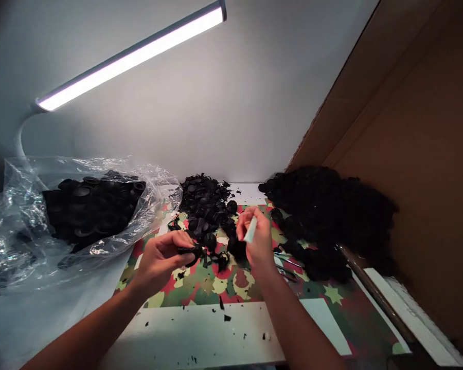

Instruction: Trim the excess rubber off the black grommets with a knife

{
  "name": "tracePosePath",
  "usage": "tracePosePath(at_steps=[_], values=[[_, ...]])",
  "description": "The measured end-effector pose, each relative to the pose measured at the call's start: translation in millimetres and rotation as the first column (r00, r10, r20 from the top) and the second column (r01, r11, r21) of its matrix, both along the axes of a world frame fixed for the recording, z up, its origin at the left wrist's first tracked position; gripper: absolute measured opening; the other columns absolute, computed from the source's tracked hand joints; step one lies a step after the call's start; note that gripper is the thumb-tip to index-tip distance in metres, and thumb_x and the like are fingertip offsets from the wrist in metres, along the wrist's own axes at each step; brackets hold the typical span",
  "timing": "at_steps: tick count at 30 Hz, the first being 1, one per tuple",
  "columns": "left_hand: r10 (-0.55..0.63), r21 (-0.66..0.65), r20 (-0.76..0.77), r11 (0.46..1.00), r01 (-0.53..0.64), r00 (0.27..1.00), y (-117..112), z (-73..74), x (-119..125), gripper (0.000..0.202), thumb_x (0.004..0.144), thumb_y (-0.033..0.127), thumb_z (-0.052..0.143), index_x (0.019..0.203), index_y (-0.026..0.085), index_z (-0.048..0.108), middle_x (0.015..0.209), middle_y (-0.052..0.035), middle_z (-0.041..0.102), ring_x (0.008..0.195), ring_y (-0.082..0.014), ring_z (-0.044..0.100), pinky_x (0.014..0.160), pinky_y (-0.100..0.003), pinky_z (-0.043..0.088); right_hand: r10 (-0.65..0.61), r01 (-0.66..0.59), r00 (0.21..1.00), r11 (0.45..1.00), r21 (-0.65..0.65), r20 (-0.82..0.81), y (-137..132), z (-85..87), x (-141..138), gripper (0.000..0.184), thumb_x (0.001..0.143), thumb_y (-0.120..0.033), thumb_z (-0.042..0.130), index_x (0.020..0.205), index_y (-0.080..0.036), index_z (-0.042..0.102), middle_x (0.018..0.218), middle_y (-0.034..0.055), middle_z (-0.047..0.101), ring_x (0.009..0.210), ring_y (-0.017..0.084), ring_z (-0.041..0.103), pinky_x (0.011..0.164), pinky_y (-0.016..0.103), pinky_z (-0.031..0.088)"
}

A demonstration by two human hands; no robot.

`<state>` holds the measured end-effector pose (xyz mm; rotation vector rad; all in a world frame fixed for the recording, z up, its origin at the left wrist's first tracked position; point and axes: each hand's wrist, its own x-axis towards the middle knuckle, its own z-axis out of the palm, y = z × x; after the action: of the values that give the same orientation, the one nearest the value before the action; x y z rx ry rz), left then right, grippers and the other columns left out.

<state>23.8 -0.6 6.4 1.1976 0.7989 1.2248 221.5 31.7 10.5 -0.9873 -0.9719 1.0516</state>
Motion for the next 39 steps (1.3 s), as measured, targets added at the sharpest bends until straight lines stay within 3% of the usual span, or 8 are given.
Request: tracePosePath(at_steps=[7,13,18,20,24,29,34,39], values=[[-0.034,-0.186,-0.077,0.982,0.019,0.996,13.8,-12.0,0.5,0.024,0.068,0.026,0.086,0.070,0.014,0.065,0.064,0.0023,0.061,0.056,-0.0076,0.051,0.054,-0.021,0.040,0.330,-0.316,0.895,0.944,-0.096,0.302,-10.7,-6.7,-8.3,0.017,0.085,-0.036,0.071,0.090,-0.020,0.072,0.072,0.0003,0.062,0.056,0.013,0.057,0.051,0.026,0.046],[-0.057,-0.165,-0.193,0.986,0.025,0.980,13.9,-13.5,2.3,0.023,0.071,0.028,0.081,0.071,0.015,0.063,0.065,0.0015,0.061,0.056,-0.0097,0.052,0.053,-0.022,0.040,0.202,-0.366,0.743,0.921,0.133,0.638,-20.9,-5.6,-15.7,0.011,0.086,-0.017,0.065,0.088,-0.022,0.074,0.081,0.0031,0.064,0.073,0.017,0.061,0.064,0.028,0.048],[-0.062,-0.015,-0.379,0.998,0.061,0.923,13.1,-9.9,0.4,0.008,0.073,0.019,0.074,0.073,0.016,0.067,0.071,0.0009,0.058,0.064,-0.0116,0.052,0.059,-0.024,0.040,0.299,-0.300,0.796,0.950,-0.086,0.526,-24.3,-7.0,-23.8,0.014,0.077,-0.011,0.054,0.069,-0.021,0.059,0.062,-0.0031,0.053,0.051,0.012,0.049,0.048,0.023,0.038],[-0.080,0.034,-0.407,0.994,0.103,0.910,14.0,-8.1,-2.3,0.005,0.073,0.018,0.074,0.073,0.016,0.069,0.074,0.0002,0.059,0.071,-0.0129,0.054,0.064,-0.024,0.041,0.372,-0.321,0.868,0.926,-0.199,0.328,-20.5,-9.4,-24.3,0.014,0.082,-0.021,0.054,0.068,-0.021,0.052,0.056,-0.0053,0.047,0.042,0.010,0.042,0.041,0.022,0.032],[-0.156,-0.021,-0.378,0.987,0.160,0.913,15.2,-6.5,-5.9,0.009,0.073,0.021,0.077,0.075,0.016,0.070,0.078,-0.0017,0.063,0.074,-0.0152,0.056,0.068,-0.026,0.043,0.341,-0.325,0.937,0.929,-0.178,0.072,-12.0,-11.7,-16.1,0.029,0.088,-0.045,0.056,0.073,-0.022,0.046,0.057,-0.0057,0.050,0.040,0.008,0.036,0.040,0.021,0.030],[-0.088,-0.007,-0.434,0.996,0.094,0.896,14.7,-5.6,-5.2,0.006,0.070,0.017,0.074,0.072,0.016,0.069,0.071,0.0003,0.061,0.067,-0.0135,0.053,0.062,-0.025,0.039,0.397,-0.382,0.825,0.916,-0.122,0.403,-17.3,-8.5,-9.3,0.012,0.086,-0.029,0.064,0.079,-0.020,0.065,0.069,-0.0008,0.062,0.059,0.013,0.054,0.054,0.024,0.041],[0.025,0.093,-0.541,0.995,0.030,0.841,13.2,-10.8,-3.0,0.009,0.068,0.008,0.065,0.068,0.017,0.065,0.067,0.0023,0.058,0.063,-0.0123,0.049,0.057,-0.023,0.035,0.261,-0.436,0.650,0.898,0.069,0.714,-25.2,-5.8,-16.2,0.010,0.086,-0.015,0.060,0.081,-0.022,0.065,0.077,-0.0001,0.064,0.067,0.015,0.056,0.064,0.026,0.042],[0.089,0.230,-0.607,0.971,0.068,0.789,11.8,-15.5,-1.9,0.017,0.069,0.003,0.062,0.073,0.018,0.069,0.073,0.0002,0.062,0.071,-0.0149,0.055,0.064,-0.025,0.038,0.189,-0.320,0.672,0.946,0.051,0.716,-27.1,-6.5,-22.5,0.015,0.074,-0.007,0.051,0.072,-0.022,0.050,0.065,-0.0041,0.052,0.058,0.013,0.047,0.055,0.024,0.034]])
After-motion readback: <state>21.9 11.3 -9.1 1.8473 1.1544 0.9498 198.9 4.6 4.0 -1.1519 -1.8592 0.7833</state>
